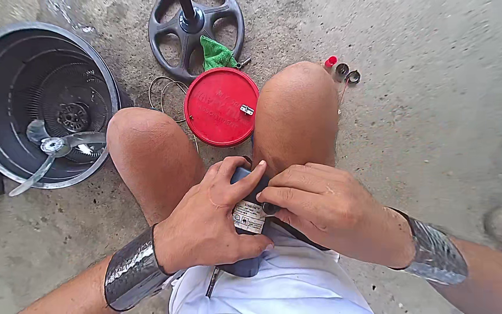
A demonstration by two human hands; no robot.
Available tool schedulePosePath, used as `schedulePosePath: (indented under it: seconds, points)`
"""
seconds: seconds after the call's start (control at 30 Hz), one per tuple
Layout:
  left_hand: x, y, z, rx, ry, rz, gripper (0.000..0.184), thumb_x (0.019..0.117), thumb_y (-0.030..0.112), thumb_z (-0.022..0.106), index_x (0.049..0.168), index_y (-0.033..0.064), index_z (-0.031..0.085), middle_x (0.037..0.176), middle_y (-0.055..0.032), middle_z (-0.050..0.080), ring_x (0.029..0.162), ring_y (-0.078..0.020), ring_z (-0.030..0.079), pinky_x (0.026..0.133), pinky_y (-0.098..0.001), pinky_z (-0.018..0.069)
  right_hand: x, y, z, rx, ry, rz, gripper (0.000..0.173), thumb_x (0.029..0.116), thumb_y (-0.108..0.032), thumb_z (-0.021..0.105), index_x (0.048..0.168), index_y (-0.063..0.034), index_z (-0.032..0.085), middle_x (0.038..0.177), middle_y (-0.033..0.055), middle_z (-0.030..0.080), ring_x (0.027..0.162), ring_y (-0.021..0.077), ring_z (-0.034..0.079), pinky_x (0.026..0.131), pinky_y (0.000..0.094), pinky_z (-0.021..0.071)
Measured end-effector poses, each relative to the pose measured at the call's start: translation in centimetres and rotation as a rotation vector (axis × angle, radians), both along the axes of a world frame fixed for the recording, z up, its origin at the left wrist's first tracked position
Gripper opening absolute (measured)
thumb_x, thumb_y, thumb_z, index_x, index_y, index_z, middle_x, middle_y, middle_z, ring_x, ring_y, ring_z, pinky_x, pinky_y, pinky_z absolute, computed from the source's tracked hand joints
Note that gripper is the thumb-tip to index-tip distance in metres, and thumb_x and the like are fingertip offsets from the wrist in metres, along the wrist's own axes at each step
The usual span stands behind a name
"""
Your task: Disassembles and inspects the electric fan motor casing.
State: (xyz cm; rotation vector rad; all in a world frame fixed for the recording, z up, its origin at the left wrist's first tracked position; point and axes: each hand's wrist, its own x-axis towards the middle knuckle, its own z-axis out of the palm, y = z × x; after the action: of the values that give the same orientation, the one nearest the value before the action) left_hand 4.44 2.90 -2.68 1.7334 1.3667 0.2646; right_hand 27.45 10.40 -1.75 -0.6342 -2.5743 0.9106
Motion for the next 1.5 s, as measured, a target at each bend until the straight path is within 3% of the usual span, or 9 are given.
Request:
schedulePosePath:
  seconds: [0.1, 0.57, 0.7, 0.83, 0.93, 1.1, 1.23, 1.37, 1.5]
  points:
    - [-0.2, 0.0, 0.0, -0.027, 0.006, 0.008, 0.103, 0.0691, 0.081, 0.068, 0.157, 0.0349, 0.04, 0.149, -0.0051, 0.046, 0.128, -0.0215, 0.052, 0.085, -0.0416, 0.0554, -0.5, 0.1, -0.6, -0.097, 0.066, -0.038, 0.024, 0.1037, -0.029, 0.062, 0.105, -0.0083, 0.073, 0.101, 0.0057, 0.074, 0.1, 0.0131, 0.07, 0.084, 0.0273, 0.0572]
    - [-0.6, 0.1, -0.2, -0.099, -0.021, -0.027, 0.103, 0.0708, 0.077, 0.07, 0.159, 0.0359, 0.035, 0.148, -0.0038, 0.045, 0.127, -0.0196, 0.051, 0.089, -0.043, 0.0542, -1.7, -1.3, -1.6, -0.168, 0.271, -0.041, 0.019, 0.1006, -0.019, 0.066, 0.104, -0.001, 0.072, 0.101, 0.0092, 0.074, 0.103, 0.0146, 0.069, 0.096, 0.029, 0.0549]
    - [-0.6, 0.4, -0.2, -0.121, -0.019, -0.051, 0.103, 0.0707, 0.077, 0.069, 0.159, 0.0372, 0.034, 0.149, -0.004, 0.044, 0.127, -0.0198, 0.051, 0.089, -0.0432, 0.0538, -1.6, -1.1, -1.7, -0.253, 0.281, -0.093, 0.02, 0.0982, -0.019, 0.07, 0.103, 0.0006, 0.074, 0.1, 0.008, 0.075, 0.1, 0.0111, 0.069, 0.092, 0.0252, 0.0574]
    - [-0.6, 0.4, -0.5, -0.137, -0.037, -0.044, 0.106, 0.0697, 0.077, 0.071, 0.16, 0.0361, 0.032, 0.149, -0.0039, 0.044, 0.128, -0.0213, 0.051, 0.09, -0.0456, 0.0537, -1.3, -0.9, -1.8, -0.13, 0.27, -0.002, 0.018, 0.1009, -0.018, 0.066, 0.103, -0.0014, 0.072, 0.1, 0.0101, 0.074, 0.103, 0.0155, 0.07, 0.097, 0.0294, 0.0556]
    - [-0.7, 0.7, -0.5, -0.152, -0.049, -0.04, 0.104, 0.0706, 0.077, 0.07, 0.159, 0.0363, 0.034, 0.148, -0.0035, 0.045, 0.126, -0.0197, 0.051, 0.09, -0.0442, 0.0532, -1.7, -1.0, -1.7, -0.251, 0.284, -0.103, 0.02, 0.0979, -0.018, 0.071, 0.102, 0.0009, 0.074, 0.099, 0.0085, 0.075, 0.1, 0.0119, 0.07, 0.092, 0.0265, 0.058]
    - [-0.7, 0.8, -0.5, -0.173, -0.051, -0.068, 0.107, 0.0703, 0.076, 0.071, 0.161, 0.0357, 0.03, 0.149, -0.0043, 0.044, 0.124, -0.021, 0.052, 0.088, -0.0452, 0.0532, -1.4, -1.3, -1.7, -0.068, 0.266, 0.005, 0.018, 0.1007, -0.018, 0.066, 0.104, -0.001, 0.071, 0.1, 0.0112, 0.074, 0.103, 0.0168, 0.07, 0.097, 0.03, 0.0554]
    - [-0.6, 0.8, -0.7, -0.164, -0.056, -0.06, 0.105, 0.0701, 0.075, 0.071, 0.16, 0.0355, 0.033, 0.148, -0.0047, 0.044, 0.124, -0.0198, 0.053, 0.09, -0.0437, 0.0533, -1.8, -1.4, -1.5, -0.259, 0.278, -0.148, 0.02, 0.0962, -0.017, 0.073, 0.102, 0.0015, 0.075, 0.099, 0.0088, 0.075, 0.099, 0.012, 0.07, 0.091, 0.0265, 0.0588]
    - [-0.6, 0.7, -0.7, -0.158, -0.046, -0.076, 0.107, 0.0693, 0.076, 0.071, 0.161, 0.0361, 0.031, 0.148, -0.0043, 0.045, 0.125, -0.0215, 0.052, 0.089, -0.0461, 0.0533, -1.4, -1.4, -1.5, -0.066, 0.246, -0.02, 0.018, 0.1003, -0.018, 0.066, 0.104, -0.0011, 0.071, 0.1, 0.0109, 0.074, 0.103, 0.0161, 0.069, 0.096, 0.029, 0.0557]
    - [-0.6, 0.8, -0.6, -0.154, -0.034, -0.075, 0.106, 0.0697, 0.076, 0.07, 0.16, 0.0374, 0.031, 0.149, -0.0046, 0.044, 0.125, -0.0219, 0.052, 0.088, -0.0456, 0.0535, -1.9, -1.9, -1.4, -0.344, 0.264, -0.208, 0.019, 0.0956, -0.016, 0.073, 0.104, 0.0009, 0.075, 0.101, 0.0081, 0.075, 0.1, 0.0125, 0.07, 0.091, 0.0279, 0.0593]
